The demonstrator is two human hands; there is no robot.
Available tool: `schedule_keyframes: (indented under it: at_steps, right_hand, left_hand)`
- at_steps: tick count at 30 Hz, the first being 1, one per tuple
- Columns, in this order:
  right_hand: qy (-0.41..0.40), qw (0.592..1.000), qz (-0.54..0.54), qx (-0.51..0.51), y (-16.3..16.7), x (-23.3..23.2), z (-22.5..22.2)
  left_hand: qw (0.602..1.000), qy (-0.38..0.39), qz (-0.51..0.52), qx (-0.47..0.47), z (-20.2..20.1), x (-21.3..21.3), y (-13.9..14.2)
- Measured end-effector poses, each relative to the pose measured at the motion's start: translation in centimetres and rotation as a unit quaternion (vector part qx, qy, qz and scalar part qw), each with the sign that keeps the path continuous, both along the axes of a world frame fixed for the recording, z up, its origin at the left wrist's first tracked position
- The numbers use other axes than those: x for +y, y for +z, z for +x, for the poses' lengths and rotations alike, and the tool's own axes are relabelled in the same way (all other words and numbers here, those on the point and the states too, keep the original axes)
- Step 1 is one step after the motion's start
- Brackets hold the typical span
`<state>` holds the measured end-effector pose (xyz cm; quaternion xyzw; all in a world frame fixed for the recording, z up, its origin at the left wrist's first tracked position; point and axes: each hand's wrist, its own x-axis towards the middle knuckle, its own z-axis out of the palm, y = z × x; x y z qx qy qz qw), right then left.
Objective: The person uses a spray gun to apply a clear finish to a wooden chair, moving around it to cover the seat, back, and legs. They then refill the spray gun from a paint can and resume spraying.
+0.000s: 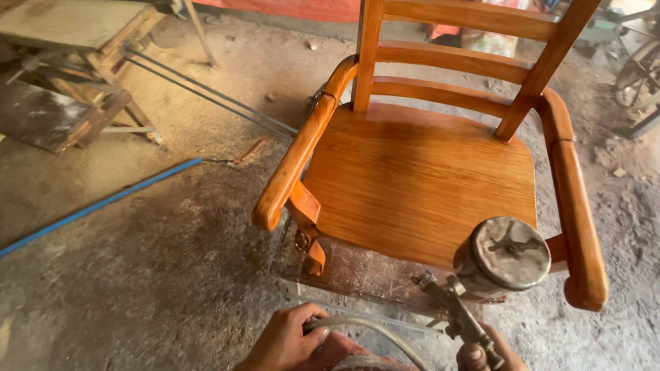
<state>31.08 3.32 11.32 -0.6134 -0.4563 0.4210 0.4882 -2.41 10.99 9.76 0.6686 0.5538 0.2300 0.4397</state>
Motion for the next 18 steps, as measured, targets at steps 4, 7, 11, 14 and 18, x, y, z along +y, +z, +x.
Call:
schedule_keyframes:
  at_steps: [4,7,11,14,18]
  right_hand:
    - [0.046,0.998,-0.02,-0.034,1.3,-1.8,2.8]
    - [0.064,0.984,0.075,-0.147,2.6,-4.6,6.8]
    - [0.047,0.972,0.102,-0.204,1.3,-10.8,12.0]
    - [-0.043,0.997,0.064,-0.032,-2.0,-14.7,14.8]
    - [-0.132,0.986,0.04,0.097,-6.6,-17.3,19.0]
  left_hand:
    - [0.996,0.028,0.082,-0.022,4.1,-2.5,0.6]
    - [0.997,0.035,0.072,0.013,9.5,-3.2,1.3]
    - [0.999,-0.019,0.039,0.002,16.5,-5.4,2.3]
    - [0.992,-0.064,0.107,-0.032,19.9,-7.3,2.8]
    - [0.993,-0.107,0.057,-0.008,22.2,-11.5,3.1]
